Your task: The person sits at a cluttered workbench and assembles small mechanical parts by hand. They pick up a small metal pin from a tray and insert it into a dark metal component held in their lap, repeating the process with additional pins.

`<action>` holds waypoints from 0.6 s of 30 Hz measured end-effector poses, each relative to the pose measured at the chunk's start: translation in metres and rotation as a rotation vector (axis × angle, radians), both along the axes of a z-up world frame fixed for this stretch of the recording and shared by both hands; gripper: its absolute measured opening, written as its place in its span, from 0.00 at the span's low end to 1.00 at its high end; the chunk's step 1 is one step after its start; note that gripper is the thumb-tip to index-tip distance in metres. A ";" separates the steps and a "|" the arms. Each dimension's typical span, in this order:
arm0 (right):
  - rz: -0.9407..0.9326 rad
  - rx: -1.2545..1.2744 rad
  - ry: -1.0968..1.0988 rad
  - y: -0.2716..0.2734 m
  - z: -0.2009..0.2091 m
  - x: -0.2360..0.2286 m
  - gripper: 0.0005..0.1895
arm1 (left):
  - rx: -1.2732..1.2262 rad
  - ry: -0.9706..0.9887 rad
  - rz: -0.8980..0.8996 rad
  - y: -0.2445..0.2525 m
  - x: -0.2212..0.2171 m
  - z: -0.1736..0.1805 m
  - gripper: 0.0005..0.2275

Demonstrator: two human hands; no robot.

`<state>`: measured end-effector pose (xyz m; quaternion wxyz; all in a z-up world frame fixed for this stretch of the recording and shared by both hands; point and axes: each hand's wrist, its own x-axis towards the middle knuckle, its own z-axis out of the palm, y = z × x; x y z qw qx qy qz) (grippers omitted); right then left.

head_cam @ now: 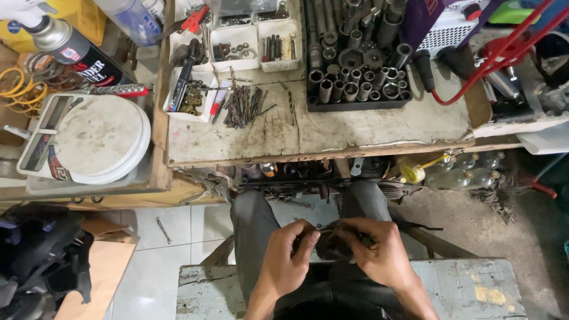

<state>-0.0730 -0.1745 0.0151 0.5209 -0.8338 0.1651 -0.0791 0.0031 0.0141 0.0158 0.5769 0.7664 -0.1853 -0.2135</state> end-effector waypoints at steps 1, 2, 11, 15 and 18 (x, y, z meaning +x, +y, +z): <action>0.004 0.000 0.001 -0.002 0.000 0.001 0.13 | 0.000 0.001 0.004 0.000 0.000 0.000 0.06; 0.035 -0.042 0.043 -0.003 0.000 0.002 0.13 | -0.026 -0.043 0.021 0.000 0.000 0.001 0.03; 0.043 -0.103 -0.074 0.003 -0.003 0.003 0.12 | 0.021 0.096 0.009 0.006 0.008 -0.004 0.14; 0.058 -0.103 -0.037 0.006 0.004 0.004 0.14 | -0.008 0.159 0.027 0.006 0.004 -0.024 0.20; 0.074 -0.113 -0.089 0.006 0.001 0.004 0.13 | -0.004 0.093 0.092 0.002 0.002 -0.014 0.17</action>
